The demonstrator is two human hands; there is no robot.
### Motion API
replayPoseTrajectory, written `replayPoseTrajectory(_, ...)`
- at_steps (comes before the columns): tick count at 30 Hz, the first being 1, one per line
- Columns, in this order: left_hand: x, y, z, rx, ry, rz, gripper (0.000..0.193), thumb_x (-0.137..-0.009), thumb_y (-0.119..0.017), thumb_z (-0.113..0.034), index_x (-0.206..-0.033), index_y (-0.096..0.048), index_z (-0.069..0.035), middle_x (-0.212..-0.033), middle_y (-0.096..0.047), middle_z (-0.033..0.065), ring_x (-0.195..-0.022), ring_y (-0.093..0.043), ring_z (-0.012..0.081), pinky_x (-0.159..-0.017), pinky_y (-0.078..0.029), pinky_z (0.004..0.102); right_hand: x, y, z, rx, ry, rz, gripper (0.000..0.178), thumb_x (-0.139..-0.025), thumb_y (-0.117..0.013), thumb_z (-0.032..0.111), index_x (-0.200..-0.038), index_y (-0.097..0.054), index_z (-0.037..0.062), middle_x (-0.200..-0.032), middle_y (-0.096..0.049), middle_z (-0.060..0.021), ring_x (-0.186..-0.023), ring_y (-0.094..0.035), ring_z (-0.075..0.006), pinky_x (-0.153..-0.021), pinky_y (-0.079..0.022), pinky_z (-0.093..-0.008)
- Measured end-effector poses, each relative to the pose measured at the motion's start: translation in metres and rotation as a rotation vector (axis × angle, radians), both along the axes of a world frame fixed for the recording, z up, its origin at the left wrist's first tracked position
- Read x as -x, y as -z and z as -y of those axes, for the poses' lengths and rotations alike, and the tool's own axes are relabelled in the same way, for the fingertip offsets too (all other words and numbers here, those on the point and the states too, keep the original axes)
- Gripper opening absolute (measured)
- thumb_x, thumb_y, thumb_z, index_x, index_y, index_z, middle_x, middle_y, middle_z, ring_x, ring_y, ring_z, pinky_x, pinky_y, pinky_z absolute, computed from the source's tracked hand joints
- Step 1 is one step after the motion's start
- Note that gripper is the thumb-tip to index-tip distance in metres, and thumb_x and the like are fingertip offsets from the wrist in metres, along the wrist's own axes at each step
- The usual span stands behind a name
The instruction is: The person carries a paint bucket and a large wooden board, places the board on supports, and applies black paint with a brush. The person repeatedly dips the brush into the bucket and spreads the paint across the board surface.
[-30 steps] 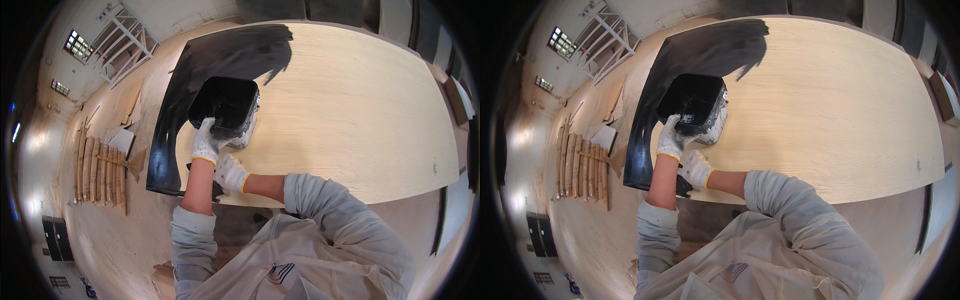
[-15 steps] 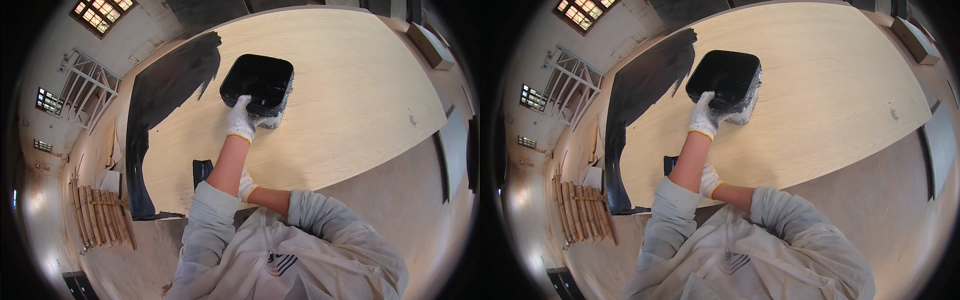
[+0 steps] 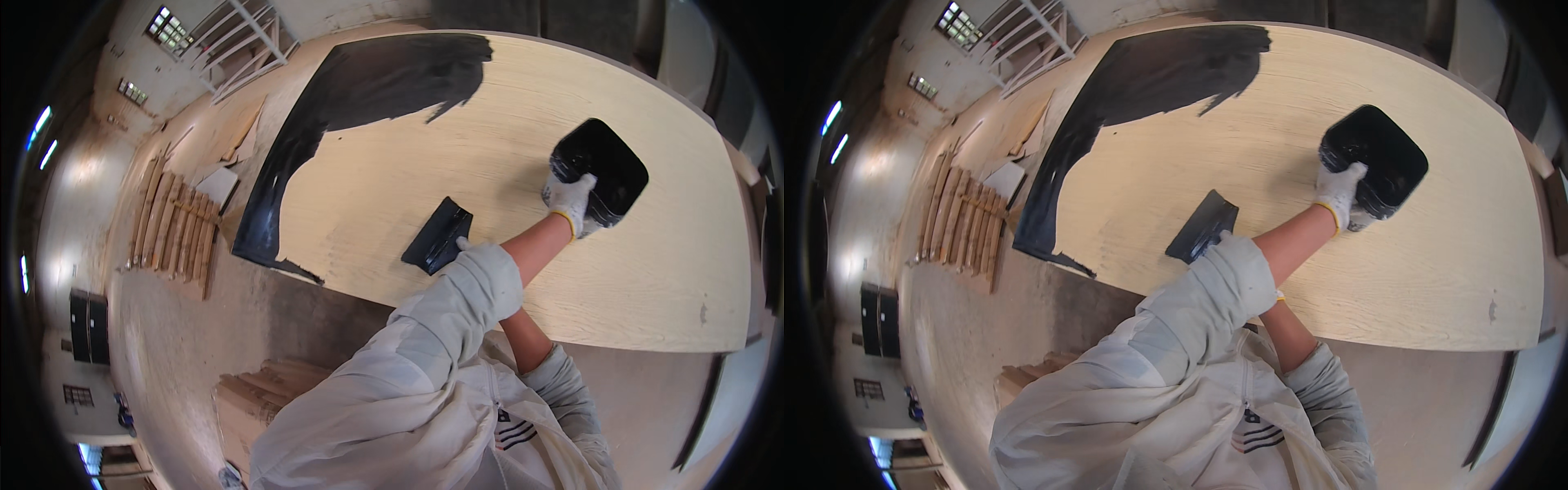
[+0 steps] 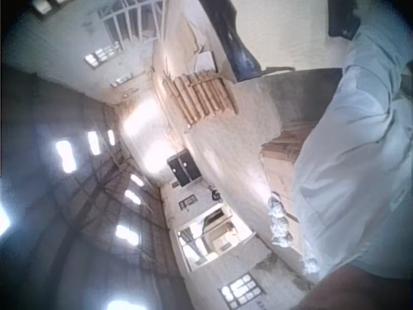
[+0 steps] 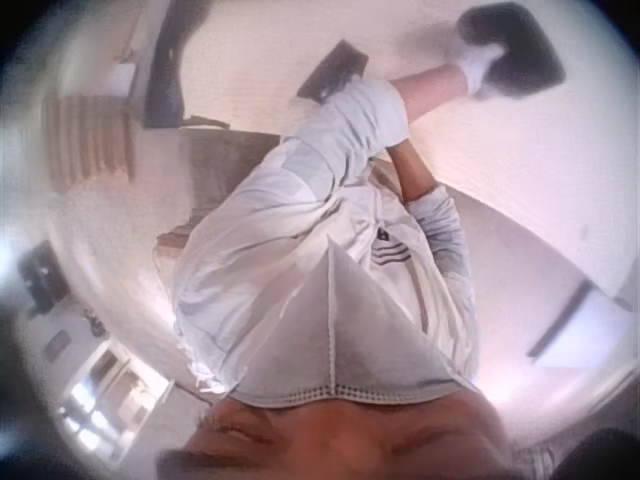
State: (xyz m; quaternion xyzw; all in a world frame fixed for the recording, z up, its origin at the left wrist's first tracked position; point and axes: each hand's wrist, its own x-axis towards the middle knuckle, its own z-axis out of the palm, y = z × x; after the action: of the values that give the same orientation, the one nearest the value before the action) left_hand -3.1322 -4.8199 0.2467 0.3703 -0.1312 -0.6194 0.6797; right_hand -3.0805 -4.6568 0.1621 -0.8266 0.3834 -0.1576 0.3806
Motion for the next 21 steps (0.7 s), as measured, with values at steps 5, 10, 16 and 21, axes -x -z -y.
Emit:
replayPoseTrajectory(5, -0.016, -0.027, -0.025, -0.012, 0.114, -0.227, 0.06, -0.094, -0.076, -0.003, -0.148, -0.052, -0.018, -0.132, -0.067, 0.0076, -0.11, -0.069, 0.0253, -0.087, -0.064, 0.0431, -0.034, -0.057, -0.001, 0.02, -0.063, -0.33, 0.058, -0.097, -0.061, 0.022, -0.154, -0.054, 0.0281, -0.112, -0.071, -0.0188, -0.103, -0.068, -0.0372, -0.089, -0.053, -0.047)
replayPoseTrajectory(10, -0.097, -0.044, -0.081, 0.108, 0.183, 0.025, 0.051, -0.096, -0.074, -0.021, -0.141, -0.056, -0.004, -0.122, -0.068, 0.0086, -0.101, -0.069, 0.0219, -0.084, -0.061, 0.0374, -0.105, -0.006, -0.04, 0.187, -0.075, -0.144, 0.063, -0.094, -0.058, 0.011, -0.155, -0.053, 0.025, -0.111, -0.07, -0.0217, -0.104, -0.068, -0.0385, -0.09, -0.053, -0.0485)
replayPoseTrajectory(16, -0.281, -0.071, -0.222, 0.069, -0.217, 0.312, 0.061, -0.095, -0.078, -0.026, -0.142, -0.054, 0.005, -0.118, -0.067, 0.0125, -0.104, -0.067, 0.0205, -0.093, -0.059, 0.0343, -0.195, -0.012, -0.044, 0.031, -0.326, -0.213, 0.064, -0.094, -0.057, 0.011, -0.157, -0.052, 0.0206, -0.129, -0.066, -0.023, -0.12, -0.063, -0.0409, -0.105, -0.049, -0.0471)
replayPoseTrajectory(21, -0.45, 0.0, -0.432, -0.117, -0.89, 0.598, 0.029, -0.103, -0.066, -0.007, -0.13, -0.064, 0.004, -0.121, -0.072, 0.0114, -0.105, -0.072, 0.0205, -0.092, -0.06, 0.0329, -0.287, -0.024, 0.018, 0.024, -0.278, -0.35, 0.066, -0.092, -0.054, 0.009, -0.157, -0.051, 0.0161, -0.144, -0.063, -0.0232, -0.133, -0.061, -0.0403, -0.113, -0.048, -0.0453)
